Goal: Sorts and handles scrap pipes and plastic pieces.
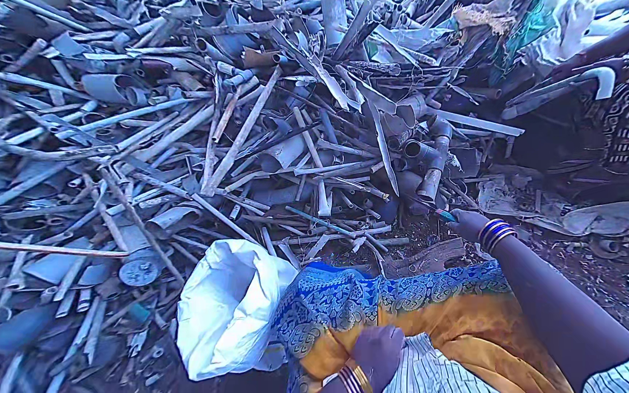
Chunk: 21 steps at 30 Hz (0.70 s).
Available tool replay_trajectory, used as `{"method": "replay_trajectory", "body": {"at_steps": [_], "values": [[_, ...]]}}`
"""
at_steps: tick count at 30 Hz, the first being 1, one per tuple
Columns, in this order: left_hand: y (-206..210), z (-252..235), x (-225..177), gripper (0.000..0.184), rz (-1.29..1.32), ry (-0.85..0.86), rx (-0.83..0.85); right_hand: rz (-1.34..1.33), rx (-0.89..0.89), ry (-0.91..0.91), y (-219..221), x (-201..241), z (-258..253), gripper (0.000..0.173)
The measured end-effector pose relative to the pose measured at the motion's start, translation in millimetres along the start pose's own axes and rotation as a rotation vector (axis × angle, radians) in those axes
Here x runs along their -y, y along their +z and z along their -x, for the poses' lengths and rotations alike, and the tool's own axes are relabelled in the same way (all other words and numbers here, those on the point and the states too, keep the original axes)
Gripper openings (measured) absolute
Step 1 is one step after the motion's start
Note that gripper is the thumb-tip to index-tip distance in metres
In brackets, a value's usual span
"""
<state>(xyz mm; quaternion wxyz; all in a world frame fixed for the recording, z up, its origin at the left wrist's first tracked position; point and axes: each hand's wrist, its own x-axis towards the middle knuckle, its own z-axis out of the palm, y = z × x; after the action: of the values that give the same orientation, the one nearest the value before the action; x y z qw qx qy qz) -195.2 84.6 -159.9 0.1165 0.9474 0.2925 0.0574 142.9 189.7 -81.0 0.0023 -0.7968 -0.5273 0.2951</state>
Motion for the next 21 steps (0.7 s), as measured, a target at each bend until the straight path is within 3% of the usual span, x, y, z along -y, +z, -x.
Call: {"method": "replay_trajectory", "body": {"at_steps": [2,5,8,10,12,15,18,21], "values": [[-3.3,-8.6,-0.9,0.023,-0.008,-0.014,0.229,0.049,0.01,0.011,5.9,19.7,-11.3,0.043],[-11.2,-19.0,-0.8,0.027,0.022,-0.069,0.41,0.058,0.034,0.039,21.7,34.0,-22.7,0.047],[-35.9,-45.1,8.8,0.033,0.109,-0.191,0.791,0.124,0.153,0.06,34.8,36.1,-23.2,0.046],[-55.2,-65.7,23.9,0.03,0.185,-0.116,0.94,0.206,0.242,0.036,37.5,36.5,-18.8,0.041],[-75.5,-83.2,40.3,0.029,0.335,-0.052,0.872,0.226,0.28,0.026,40.1,37.0,-16.3,0.039],[-93.7,-119.3,73.6,0.033,0.509,-0.135,0.597,0.177,0.285,0.033,46.3,37.9,-25.8,0.044],[-86.1,-172.5,117.4,0.03,0.606,-0.383,0.423,0.209,0.345,-0.021,52.5,38.2,-37.5,0.046],[-52.7,-226.4,165.9,0.035,0.659,-0.726,0.283,0.242,0.425,-0.038,56.2,38.5,-53.7,0.047]]}}
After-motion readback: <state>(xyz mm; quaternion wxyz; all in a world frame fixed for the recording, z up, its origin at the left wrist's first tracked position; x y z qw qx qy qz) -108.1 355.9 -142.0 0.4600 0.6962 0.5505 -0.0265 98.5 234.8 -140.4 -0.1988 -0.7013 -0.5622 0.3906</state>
